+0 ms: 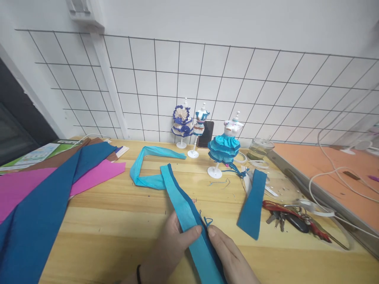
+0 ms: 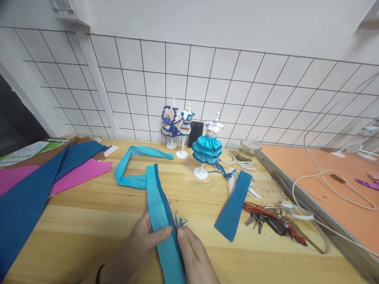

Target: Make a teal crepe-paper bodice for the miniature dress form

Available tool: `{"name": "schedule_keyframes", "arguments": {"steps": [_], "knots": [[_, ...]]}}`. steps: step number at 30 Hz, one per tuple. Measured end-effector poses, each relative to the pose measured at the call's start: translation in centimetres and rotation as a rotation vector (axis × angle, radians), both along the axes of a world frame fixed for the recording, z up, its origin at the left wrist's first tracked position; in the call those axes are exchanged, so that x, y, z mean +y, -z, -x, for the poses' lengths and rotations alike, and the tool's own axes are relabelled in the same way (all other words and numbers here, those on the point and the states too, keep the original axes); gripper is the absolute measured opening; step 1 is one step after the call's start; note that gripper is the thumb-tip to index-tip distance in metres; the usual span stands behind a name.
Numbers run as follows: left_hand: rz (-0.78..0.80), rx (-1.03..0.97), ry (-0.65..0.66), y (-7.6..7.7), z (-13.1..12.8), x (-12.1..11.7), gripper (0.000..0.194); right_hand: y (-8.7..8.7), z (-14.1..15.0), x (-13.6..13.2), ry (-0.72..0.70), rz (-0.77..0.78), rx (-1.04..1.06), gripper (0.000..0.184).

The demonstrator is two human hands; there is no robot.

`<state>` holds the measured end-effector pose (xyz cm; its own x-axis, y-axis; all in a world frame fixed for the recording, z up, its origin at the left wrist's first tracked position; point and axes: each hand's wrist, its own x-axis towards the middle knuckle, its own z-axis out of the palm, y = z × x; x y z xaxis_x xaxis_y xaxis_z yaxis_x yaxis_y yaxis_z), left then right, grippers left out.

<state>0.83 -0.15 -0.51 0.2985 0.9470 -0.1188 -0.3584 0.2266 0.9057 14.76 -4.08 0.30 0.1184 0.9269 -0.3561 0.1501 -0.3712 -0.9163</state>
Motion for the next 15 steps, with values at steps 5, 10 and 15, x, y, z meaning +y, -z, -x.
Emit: {"name": "schedule_keyframes", "arguments": {"steps": [5,10,15], "knots": [[0.0,0.006,-0.011,-0.07,-0.02,0.08,0.049,-0.32,0.06,0.0,0.006,-0.001,-0.019,0.06],[-0.001,0.013,-0.02,-0.06,-0.04,0.0,0.051,-0.39,-0.05,-0.12,-0.026,-0.035,-0.027,0.058],[0.001,-0.033,-0.026,0.1,-0.13,0.0,0.052,0.37,-0.54,-0.28,-0.057,-0.083,-0.032,0.061]]}}
